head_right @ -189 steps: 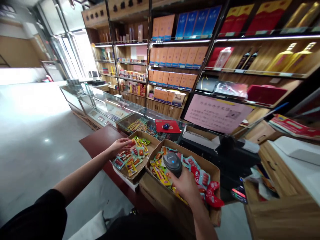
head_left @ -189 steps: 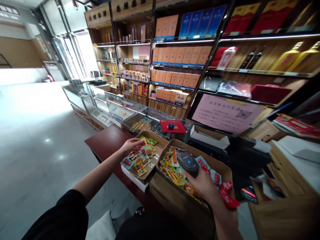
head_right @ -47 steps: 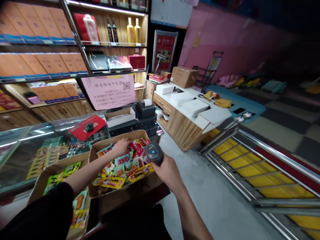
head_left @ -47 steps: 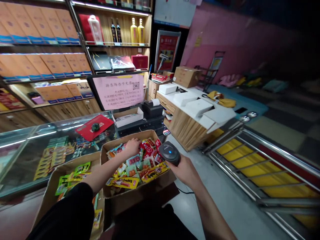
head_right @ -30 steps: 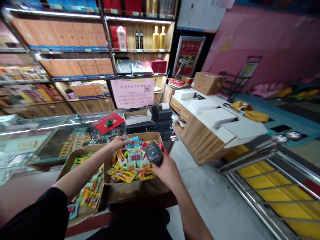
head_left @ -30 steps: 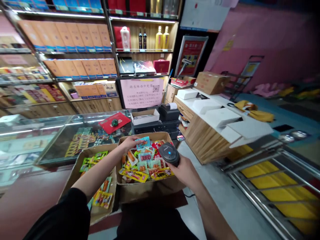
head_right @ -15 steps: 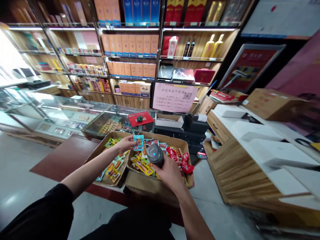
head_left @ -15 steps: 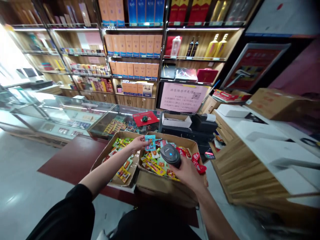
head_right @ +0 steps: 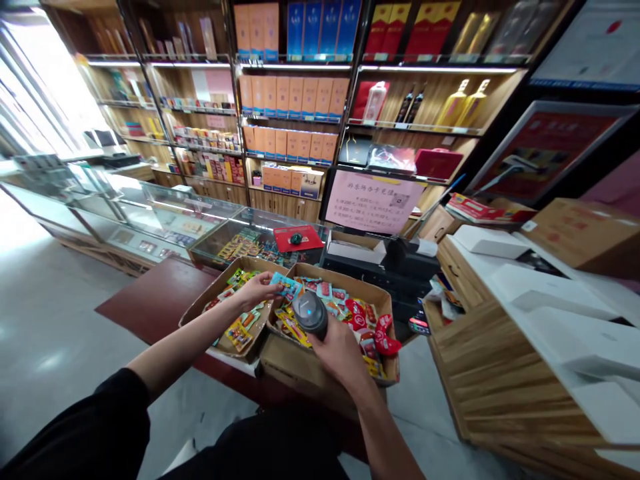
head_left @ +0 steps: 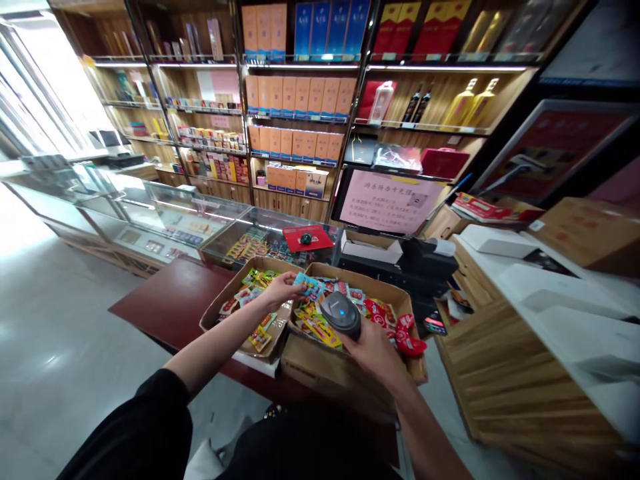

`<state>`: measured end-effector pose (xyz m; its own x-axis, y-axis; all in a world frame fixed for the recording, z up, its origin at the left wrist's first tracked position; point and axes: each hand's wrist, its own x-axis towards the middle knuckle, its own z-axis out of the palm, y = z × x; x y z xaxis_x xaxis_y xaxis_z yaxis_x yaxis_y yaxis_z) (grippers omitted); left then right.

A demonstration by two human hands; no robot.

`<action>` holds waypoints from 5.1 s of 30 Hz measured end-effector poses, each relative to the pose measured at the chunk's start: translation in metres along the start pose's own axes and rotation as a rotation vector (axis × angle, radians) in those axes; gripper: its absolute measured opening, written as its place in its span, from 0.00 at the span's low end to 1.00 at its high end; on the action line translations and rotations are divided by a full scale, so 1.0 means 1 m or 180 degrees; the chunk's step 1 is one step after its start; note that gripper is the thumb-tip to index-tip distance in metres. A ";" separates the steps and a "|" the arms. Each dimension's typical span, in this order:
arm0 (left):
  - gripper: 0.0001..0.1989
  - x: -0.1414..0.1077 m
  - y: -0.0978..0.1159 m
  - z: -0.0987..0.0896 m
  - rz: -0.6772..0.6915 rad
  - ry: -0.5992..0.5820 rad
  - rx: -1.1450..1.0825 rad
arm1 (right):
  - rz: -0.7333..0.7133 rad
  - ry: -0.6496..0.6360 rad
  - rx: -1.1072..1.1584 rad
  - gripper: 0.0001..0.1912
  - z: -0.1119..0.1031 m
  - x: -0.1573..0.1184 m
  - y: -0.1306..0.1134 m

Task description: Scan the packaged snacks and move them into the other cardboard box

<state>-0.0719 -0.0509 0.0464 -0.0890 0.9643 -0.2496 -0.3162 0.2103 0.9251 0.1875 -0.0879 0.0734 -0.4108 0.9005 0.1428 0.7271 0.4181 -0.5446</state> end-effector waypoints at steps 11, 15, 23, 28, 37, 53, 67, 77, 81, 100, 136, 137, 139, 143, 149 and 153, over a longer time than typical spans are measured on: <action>0.18 0.001 0.001 0.007 -0.0010 -0.0036 -0.0040 | 0.0024 0.0006 0.0003 0.14 -0.009 -0.002 -0.006; 0.20 0.002 0.002 -0.004 -0.0010 0.0011 -0.0119 | 0.0010 0.0044 0.0021 0.15 -0.009 0.001 -0.006; 0.21 -0.030 0.016 -0.098 0.0126 0.0958 -0.0132 | -0.0033 -0.0034 0.0011 0.21 -0.002 0.021 0.008; 0.23 -0.060 0.018 -0.132 0.0313 0.1273 -0.0212 | 0.0002 -0.0063 -0.0200 0.22 0.007 0.034 0.022; 0.23 -0.034 0.008 -0.089 0.0113 0.0815 0.0198 | 0.0217 0.0208 -0.0186 0.19 -0.017 0.019 0.031; 0.16 0.085 -0.042 0.095 0.0494 -0.1451 0.2003 | 0.1689 0.1270 -0.0273 0.18 -0.062 -0.083 0.069; 0.14 0.093 -0.063 0.130 0.1452 -0.2736 0.4546 | 0.2453 0.1314 -0.0388 0.18 -0.055 -0.115 0.057; 0.10 0.105 -0.051 0.108 0.1261 -0.1834 0.4480 | 0.2074 0.1186 -0.0388 0.17 -0.056 -0.096 0.055; 0.09 0.120 -0.026 0.088 0.0901 -0.1491 0.3386 | 0.1766 0.1191 -0.0368 0.18 -0.054 -0.083 0.061; 0.19 0.026 0.007 0.004 -0.0054 -0.0024 0.0075 | 0.0218 0.0180 0.0096 0.15 -0.022 0.001 0.030; 0.27 -0.038 0.041 -0.118 0.0455 0.0935 0.0301 | 0.0080 0.0101 -0.0182 0.15 -0.009 0.042 0.020; 0.27 -0.041 0.042 -0.122 0.0458 0.0949 0.0275 | 0.0110 0.0080 -0.0250 0.15 -0.009 0.044 0.019; 0.26 -0.040 0.041 -0.126 0.0473 0.0938 0.0267 | 0.0139 0.0057 -0.0356 0.16 -0.008 0.046 0.017; 0.25 -0.024 0.034 -0.120 0.0483 0.0780 0.0297 | 0.0163 0.0144 -0.0341 0.16 -0.009 0.041 0.019; 0.26 0.013 0.021 -0.077 0.0383 0.0301 0.0540 | 0.0523 0.0447 -0.0416 0.15 -0.023 0.016 0.033; 0.25 0.041 0.008 -0.034 0.0232 -0.0194 0.0712 | 0.0948 0.0749 -0.0399 0.17 -0.036 -0.010 0.042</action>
<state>-0.1099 -0.0150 0.0343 -0.0447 0.9847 -0.1683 -0.0934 0.1637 0.9821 0.2413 -0.0749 0.0787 -0.0451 0.9813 0.1873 0.8628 0.1327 -0.4878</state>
